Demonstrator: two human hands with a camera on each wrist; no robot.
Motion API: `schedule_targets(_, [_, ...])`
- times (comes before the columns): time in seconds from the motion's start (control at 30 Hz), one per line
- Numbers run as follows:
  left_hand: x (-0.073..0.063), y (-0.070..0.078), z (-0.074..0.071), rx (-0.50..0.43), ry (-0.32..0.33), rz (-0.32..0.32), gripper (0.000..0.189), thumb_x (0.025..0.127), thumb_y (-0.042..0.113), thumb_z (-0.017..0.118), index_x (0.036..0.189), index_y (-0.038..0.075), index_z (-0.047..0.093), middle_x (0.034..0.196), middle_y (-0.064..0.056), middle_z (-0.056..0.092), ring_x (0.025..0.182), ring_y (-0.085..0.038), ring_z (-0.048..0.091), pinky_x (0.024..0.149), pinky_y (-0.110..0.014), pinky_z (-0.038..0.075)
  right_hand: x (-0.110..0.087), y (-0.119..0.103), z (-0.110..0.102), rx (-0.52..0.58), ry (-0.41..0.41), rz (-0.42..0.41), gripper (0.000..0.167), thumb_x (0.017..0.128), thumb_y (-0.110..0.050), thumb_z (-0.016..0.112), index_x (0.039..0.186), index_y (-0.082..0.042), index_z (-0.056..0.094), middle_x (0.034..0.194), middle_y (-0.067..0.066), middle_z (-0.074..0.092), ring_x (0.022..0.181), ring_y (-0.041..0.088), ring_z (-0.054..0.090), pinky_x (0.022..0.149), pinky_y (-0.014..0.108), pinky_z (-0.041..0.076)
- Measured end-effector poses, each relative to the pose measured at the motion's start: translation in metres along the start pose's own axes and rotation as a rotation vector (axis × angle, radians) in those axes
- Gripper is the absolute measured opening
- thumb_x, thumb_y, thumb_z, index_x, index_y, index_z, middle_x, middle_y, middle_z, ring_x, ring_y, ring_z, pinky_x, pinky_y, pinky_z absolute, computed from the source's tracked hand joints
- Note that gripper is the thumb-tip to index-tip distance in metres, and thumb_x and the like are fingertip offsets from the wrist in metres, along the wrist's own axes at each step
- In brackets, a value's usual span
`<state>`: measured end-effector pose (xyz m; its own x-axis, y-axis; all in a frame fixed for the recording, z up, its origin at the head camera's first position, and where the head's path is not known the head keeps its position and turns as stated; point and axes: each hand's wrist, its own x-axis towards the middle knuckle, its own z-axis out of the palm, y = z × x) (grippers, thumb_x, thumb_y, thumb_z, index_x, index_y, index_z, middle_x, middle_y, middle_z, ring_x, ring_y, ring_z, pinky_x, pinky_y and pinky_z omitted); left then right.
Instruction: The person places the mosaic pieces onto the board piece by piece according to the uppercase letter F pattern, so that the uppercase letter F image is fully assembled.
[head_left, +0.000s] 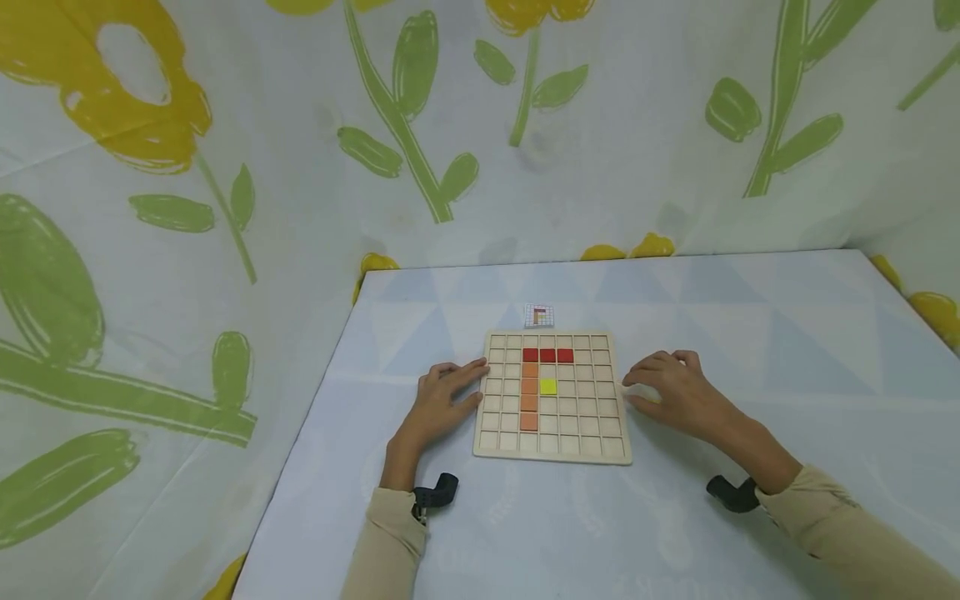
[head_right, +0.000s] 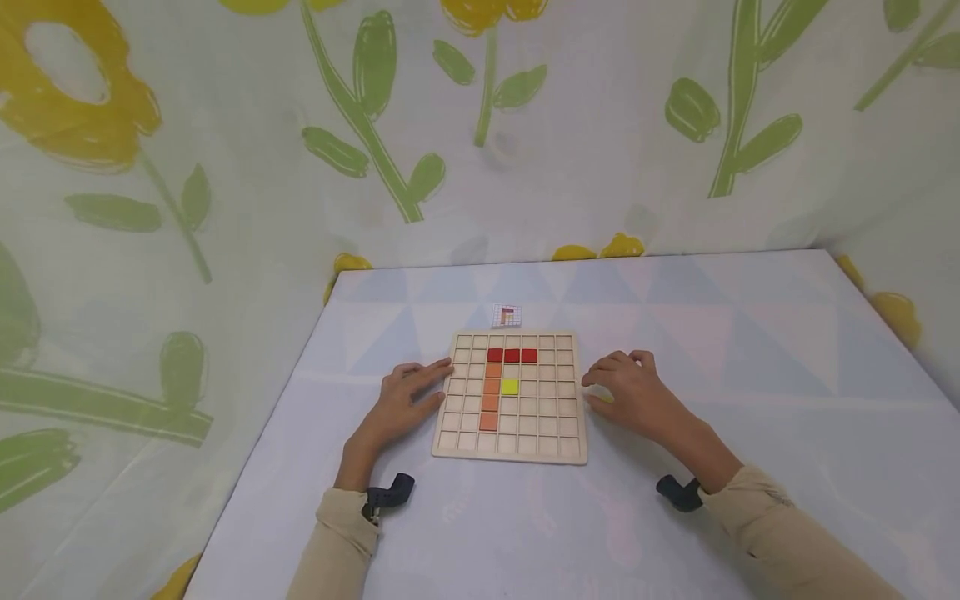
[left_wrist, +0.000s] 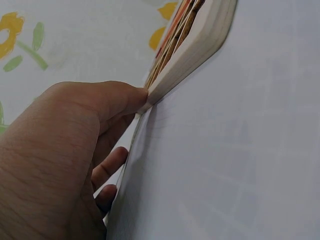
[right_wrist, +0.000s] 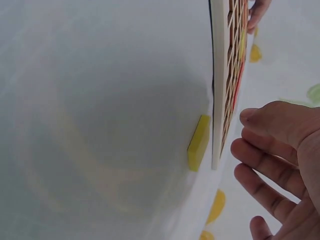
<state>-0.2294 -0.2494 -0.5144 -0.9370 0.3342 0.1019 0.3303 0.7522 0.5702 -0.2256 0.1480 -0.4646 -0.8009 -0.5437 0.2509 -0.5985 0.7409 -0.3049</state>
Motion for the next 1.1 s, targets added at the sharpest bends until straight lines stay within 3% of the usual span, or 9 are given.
schedule_targets(0.43, [-0.001,-0.001,0.0,0.006,0.007,-0.007,0.048,0.101,0.035,0.058,0.148,0.029,0.053,0.154,0.015,0.042,0.132,-0.025,0.036,0.102,-0.05,0.024,-0.014,0.011,-0.001,0.0,-0.011,0.016,0.017,0.079,-0.008,0.082,0.095,-0.014,0.077,0.101,0.005,0.071,0.1,0.031,0.061,0.088,0.063,0.03])
schedule_targets(0.77, [0.0,-0.004,-0.001,0.017,0.013,0.005,0.047,0.101,0.034,0.059,0.147,0.028,0.053,0.154,0.016,0.042,0.131,-0.025,0.037,0.101,-0.05,0.025,-0.016,0.013,0.002,-0.021,-0.036,0.0,0.022,0.073,-0.006,0.083,0.092,-0.015,0.077,0.099,0.004,0.072,0.099,0.03,0.062,0.086,0.062,0.032])
schedule_targets(1.1, [0.0,-0.002,0.001,0.008,0.025,0.026,0.046,0.1,0.032,0.06,0.145,0.025,0.056,0.153,0.014,0.045,0.129,-0.026,0.038,0.099,-0.051,0.027,-0.015,0.015,0.003,-0.019,-0.036,0.042,0.021,0.074,-0.007,0.084,0.092,-0.014,0.075,0.1,0.005,0.072,0.1,0.03,0.061,0.088,0.061,0.03])
